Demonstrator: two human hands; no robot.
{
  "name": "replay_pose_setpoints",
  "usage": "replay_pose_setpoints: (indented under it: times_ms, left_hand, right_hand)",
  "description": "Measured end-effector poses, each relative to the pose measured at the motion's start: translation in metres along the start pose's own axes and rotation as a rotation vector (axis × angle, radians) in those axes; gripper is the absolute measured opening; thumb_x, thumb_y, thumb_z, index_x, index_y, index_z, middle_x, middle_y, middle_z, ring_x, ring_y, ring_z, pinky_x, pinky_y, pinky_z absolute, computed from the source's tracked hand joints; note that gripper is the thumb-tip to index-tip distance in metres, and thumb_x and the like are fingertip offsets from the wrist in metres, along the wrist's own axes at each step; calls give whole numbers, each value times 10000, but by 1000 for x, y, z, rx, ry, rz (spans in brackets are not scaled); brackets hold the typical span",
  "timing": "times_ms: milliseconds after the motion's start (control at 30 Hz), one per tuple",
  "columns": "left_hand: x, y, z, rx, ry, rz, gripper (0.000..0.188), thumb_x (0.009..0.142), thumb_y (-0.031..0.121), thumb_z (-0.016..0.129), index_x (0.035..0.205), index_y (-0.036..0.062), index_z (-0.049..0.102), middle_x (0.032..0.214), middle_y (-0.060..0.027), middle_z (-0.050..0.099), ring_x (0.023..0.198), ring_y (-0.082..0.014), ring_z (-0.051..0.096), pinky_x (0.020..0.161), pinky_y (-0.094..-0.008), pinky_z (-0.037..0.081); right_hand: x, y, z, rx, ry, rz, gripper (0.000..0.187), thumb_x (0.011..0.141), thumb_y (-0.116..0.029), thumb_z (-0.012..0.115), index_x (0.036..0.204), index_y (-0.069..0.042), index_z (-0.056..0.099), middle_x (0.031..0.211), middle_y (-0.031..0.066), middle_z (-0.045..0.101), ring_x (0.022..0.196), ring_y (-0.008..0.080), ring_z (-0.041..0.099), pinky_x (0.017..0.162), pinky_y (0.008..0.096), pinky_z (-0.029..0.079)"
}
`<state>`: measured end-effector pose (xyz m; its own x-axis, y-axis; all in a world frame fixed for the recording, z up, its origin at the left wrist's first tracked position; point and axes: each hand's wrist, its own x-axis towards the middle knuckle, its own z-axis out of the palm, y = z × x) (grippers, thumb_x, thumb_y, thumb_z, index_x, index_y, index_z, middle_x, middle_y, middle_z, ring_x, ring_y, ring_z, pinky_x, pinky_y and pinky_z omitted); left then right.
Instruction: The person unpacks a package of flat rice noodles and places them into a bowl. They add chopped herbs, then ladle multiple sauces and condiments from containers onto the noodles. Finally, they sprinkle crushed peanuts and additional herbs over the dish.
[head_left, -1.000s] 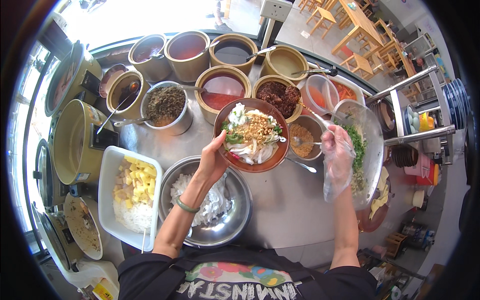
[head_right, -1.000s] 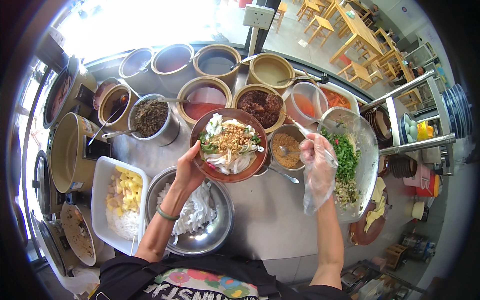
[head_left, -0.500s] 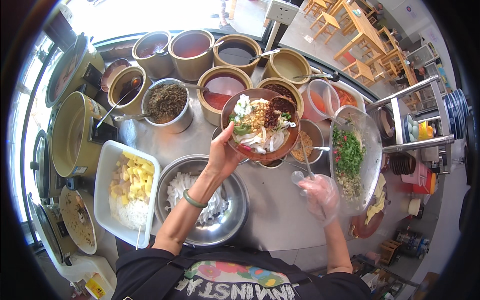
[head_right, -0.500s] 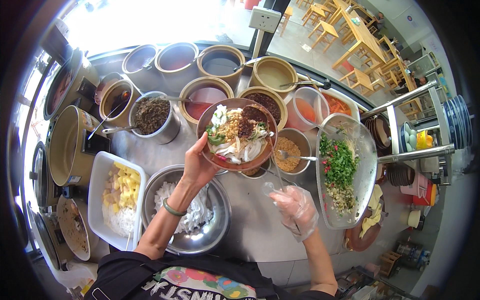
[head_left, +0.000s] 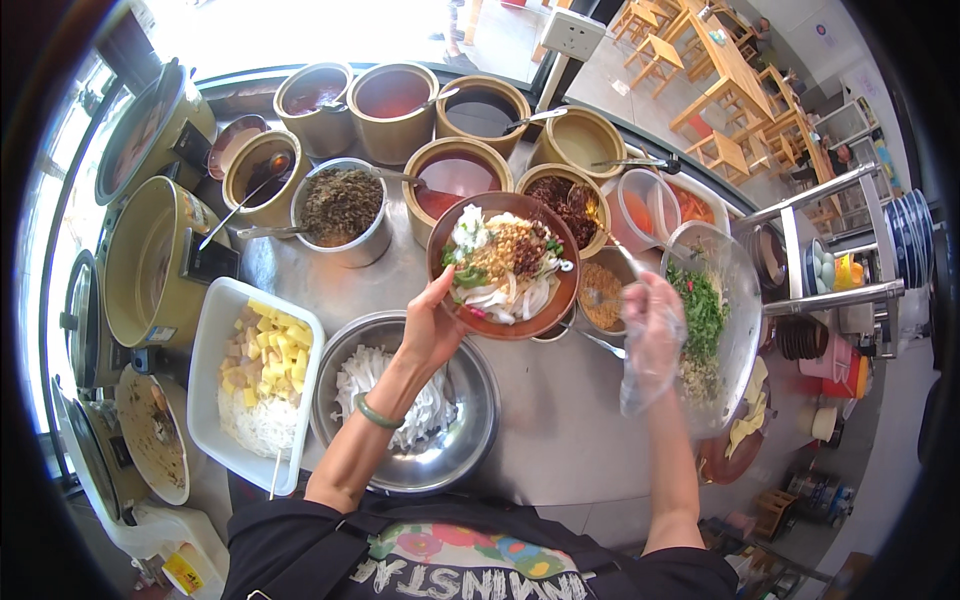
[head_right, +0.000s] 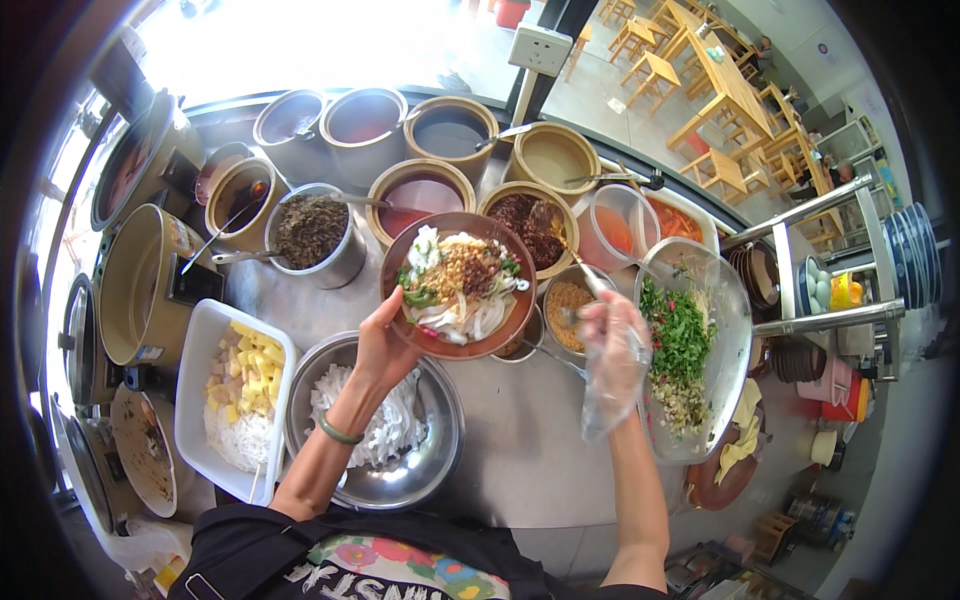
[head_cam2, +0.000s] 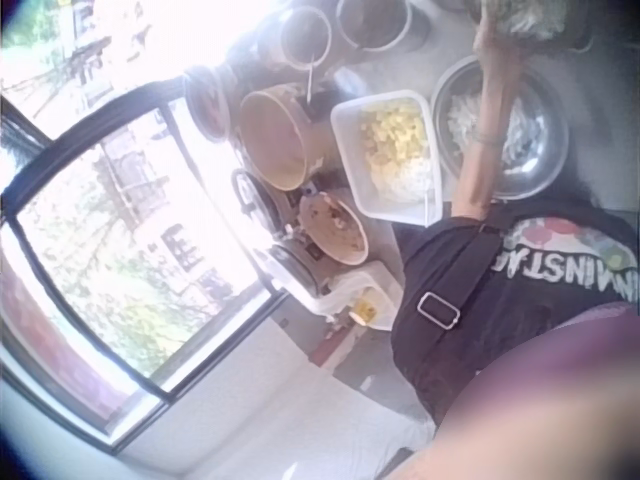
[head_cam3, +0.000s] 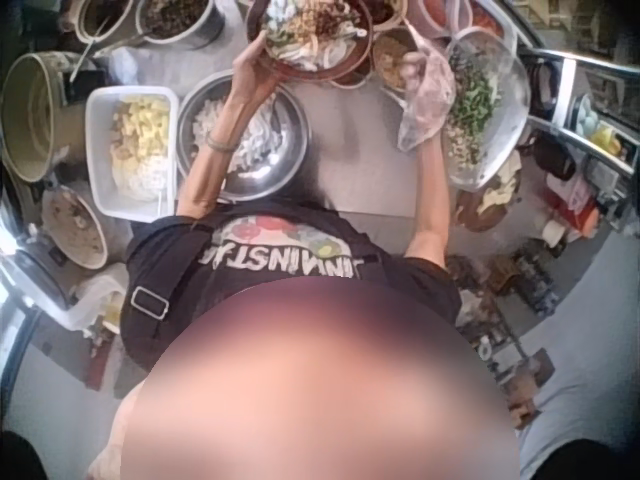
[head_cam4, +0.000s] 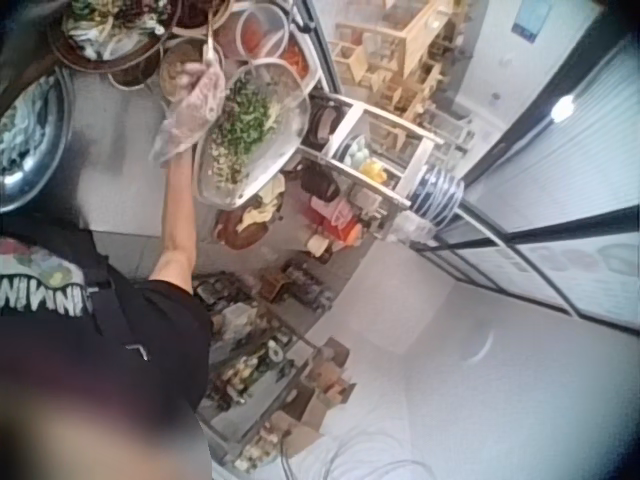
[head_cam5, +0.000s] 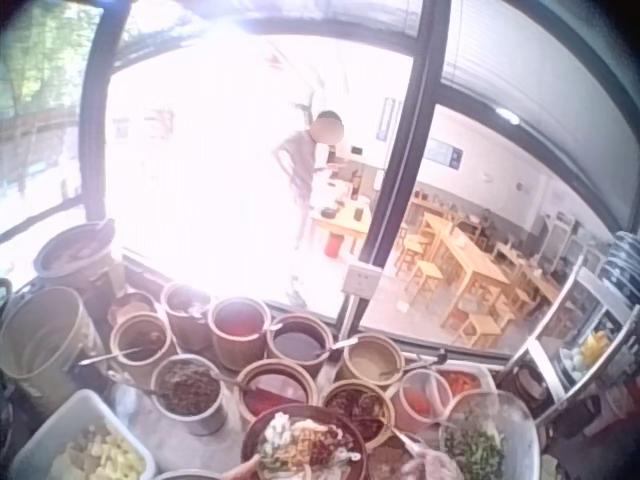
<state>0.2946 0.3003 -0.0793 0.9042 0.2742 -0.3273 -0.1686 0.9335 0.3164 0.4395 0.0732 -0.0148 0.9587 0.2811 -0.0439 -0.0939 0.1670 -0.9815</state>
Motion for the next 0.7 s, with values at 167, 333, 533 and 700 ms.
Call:
replay_pose_setpoints:
  times_ms: [167,333,533,700]
  left_hand:
    - [-39,25,-31,-18,15,69,471,998,281,433,1368,-9,418,1376,-145,504,1253,-278,493,1089,-438,353]
    - [-82,60,-59,40,77,150,479,1001,281,422,1368,-28,416,1372,-149,508,1250,-274,501,1083,-426,362]
    - [-94,65,-57,33,35,213,496,998,279,430,1378,-36,392,1390,-153,487,1270,-273,477,1099,-429,339]
    - [-100,69,-58,47,52,209,488,994,270,442,1378,-26,393,1382,-146,496,1264,-268,483,1096,-428,344]
  right_hand:
    - [15,26,9,-727,-516,-346,246,923,-70,560,1166,-45,587,920,65,660,764,120,600,677,240,491]
    - [60,-30,52,-1839,-777,-529,408,901,-84,537,1305,-150,531,981,148,663,874,343,602,806,455,495]
    - [110,10,253,-1334,-928,-732,461,843,-261,643,1224,-15,565,911,180,669,830,319,632,759,401,501]
    - [124,32,322,-1467,-1249,-385,324,812,-310,632,967,-32,694,955,209,674,919,350,659,834,404,506]
